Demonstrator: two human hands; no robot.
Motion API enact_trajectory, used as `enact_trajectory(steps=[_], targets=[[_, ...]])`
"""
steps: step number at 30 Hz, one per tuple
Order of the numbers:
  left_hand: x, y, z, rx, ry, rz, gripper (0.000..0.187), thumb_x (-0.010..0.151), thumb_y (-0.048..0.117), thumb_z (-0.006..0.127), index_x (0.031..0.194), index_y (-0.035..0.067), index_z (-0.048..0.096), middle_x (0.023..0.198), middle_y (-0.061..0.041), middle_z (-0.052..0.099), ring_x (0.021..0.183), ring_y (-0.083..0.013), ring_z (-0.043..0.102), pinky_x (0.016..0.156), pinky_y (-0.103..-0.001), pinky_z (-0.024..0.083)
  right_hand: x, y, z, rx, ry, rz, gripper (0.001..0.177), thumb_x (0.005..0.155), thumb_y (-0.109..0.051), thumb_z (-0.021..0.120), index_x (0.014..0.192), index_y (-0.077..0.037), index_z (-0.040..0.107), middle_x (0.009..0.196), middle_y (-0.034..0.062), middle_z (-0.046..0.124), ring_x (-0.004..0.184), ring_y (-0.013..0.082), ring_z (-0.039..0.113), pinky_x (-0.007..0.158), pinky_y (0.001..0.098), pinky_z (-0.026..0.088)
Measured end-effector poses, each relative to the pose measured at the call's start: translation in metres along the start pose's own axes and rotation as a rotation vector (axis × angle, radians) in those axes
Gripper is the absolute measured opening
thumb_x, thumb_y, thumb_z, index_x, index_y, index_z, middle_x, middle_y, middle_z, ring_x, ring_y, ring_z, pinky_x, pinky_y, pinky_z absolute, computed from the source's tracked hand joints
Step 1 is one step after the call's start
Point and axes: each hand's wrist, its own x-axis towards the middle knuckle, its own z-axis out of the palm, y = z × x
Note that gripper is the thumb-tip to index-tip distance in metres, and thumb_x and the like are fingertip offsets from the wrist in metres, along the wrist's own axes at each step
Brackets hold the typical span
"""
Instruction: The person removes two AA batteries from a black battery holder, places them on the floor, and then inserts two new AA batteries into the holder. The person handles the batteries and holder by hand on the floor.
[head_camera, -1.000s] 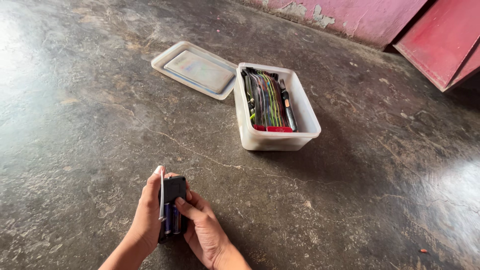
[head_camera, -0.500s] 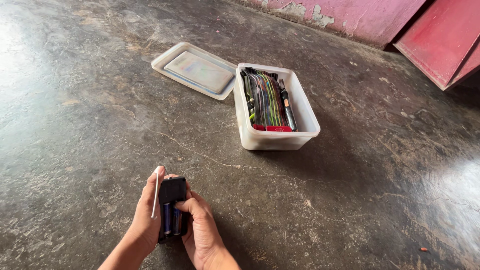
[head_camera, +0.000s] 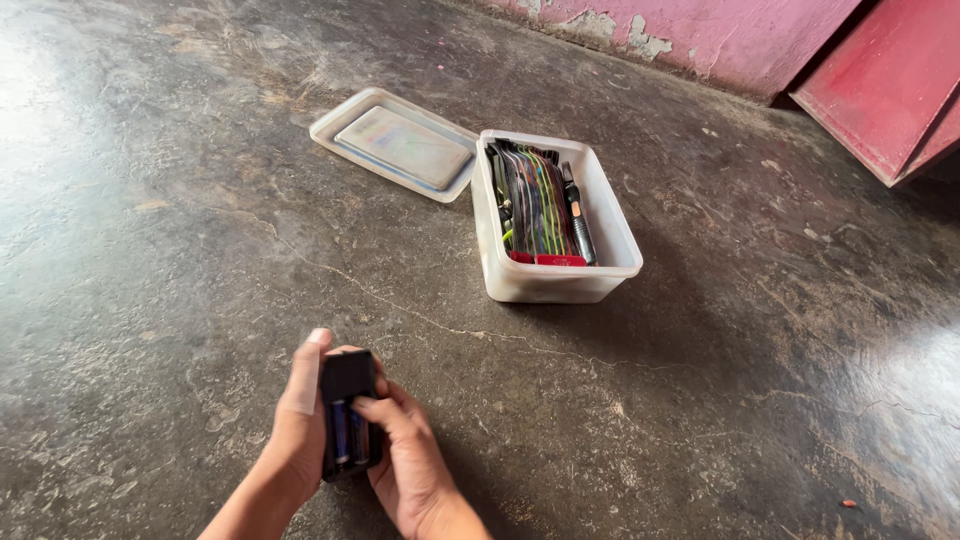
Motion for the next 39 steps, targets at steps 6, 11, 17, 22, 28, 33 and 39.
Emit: enact_trajectory(steps=[6,11,17,22,28,33,39], targets=[[-0.008,0.01,-0.005,-0.418,0.124,0.07,0.07,0.096,0.075,0.03,0.099,0.011,0.058,0.084,-0.008,0.065,0.096,-0.0276,0.071,0.088,-0.048,0.059,0.002,0.041,0.007,-0.411,0.234,-0.55,0.054,0.086,-0.018,0.072,0.138,-0.006,0.062,0.122,0.0097,0.072,0.103,0.0204,0.071,0.091,0.0348,0.06],[-0.004,0.004,-0.007,-0.193,0.102,0.028,0.079,0.093,0.077,0.022,0.092,0.007,0.06,0.085,-0.014,0.07,0.091,-0.0277,0.073,0.085,-0.048,0.059,-0.011,0.043,-0.005,-0.966,0.276,-0.916,0.039,0.09,-0.017,0.074,0.126,-0.005,0.069,0.116,0.011,0.072,0.108,0.0251,0.073,0.089,0.0389,0.06],[0.008,-0.007,-0.011,-0.073,0.058,0.074,0.073,0.094,0.073,0.029,0.087,0.008,0.061,0.08,-0.015,0.072,0.079,-0.0262,0.071,0.078,-0.044,0.059,-0.018,0.006,0.006,-1.037,0.256,-0.854,0.031,0.088,-0.018,0.076,0.117,-0.008,0.076,0.103,0.0095,0.075,0.098,0.0241,0.076,0.084,0.0364,0.06],[0.02,-0.025,-0.015,-0.03,0.159,0.164,0.062,0.099,0.065,0.042,0.095,0.007,0.065,0.082,-0.01,0.067,0.074,-0.0202,0.062,0.071,-0.037,0.051,-0.025,-0.011,0.019,-1.134,0.352,-0.982,0.021,0.081,-0.014,0.082,0.101,-0.006,0.08,0.096,0.0059,0.078,0.09,0.0224,0.074,0.078,0.0359,0.059],[0.028,-0.038,-0.022,-0.039,0.254,0.252,0.058,0.101,0.057,0.045,0.105,0.004,0.068,0.086,-0.006,0.064,0.077,-0.0158,0.057,0.072,-0.033,0.048,-0.028,-0.012,0.03,-1.237,0.368,-0.993,0.022,0.08,-0.01,0.08,0.101,-0.005,0.079,0.093,0.0062,0.075,0.087,0.0228,0.071,0.076,0.0362,0.058],[0.023,-0.042,-0.021,0.158,0.395,0.404,0.063,0.104,0.056,0.042,0.088,0.0,0.068,0.077,-0.008,0.064,0.071,-0.0173,0.054,0.066,-0.036,0.045,-0.028,-0.017,0.025,-1.35,0.211,-1.06,0.015,0.086,-0.008,0.076,0.1,-0.001,0.077,0.092,0.0078,0.072,0.088,0.0252,0.068,0.076,0.037,0.057],[0.024,-0.034,-0.01,0.237,0.476,0.342,0.07,0.1,0.059,0.038,0.082,0.0,0.071,0.074,-0.014,0.072,0.069,-0.0232,0.062,0.068,-0.039,0.049,-0.027,-0.04,0.013,-1.441,-0.042,-1.154,0.017,0.087,-0.007,0.071,0.103,-0.003,0.073,0.101,0.0092,0.07,0.097,0.0278,0.067,0.084,0.0381,0.057]])
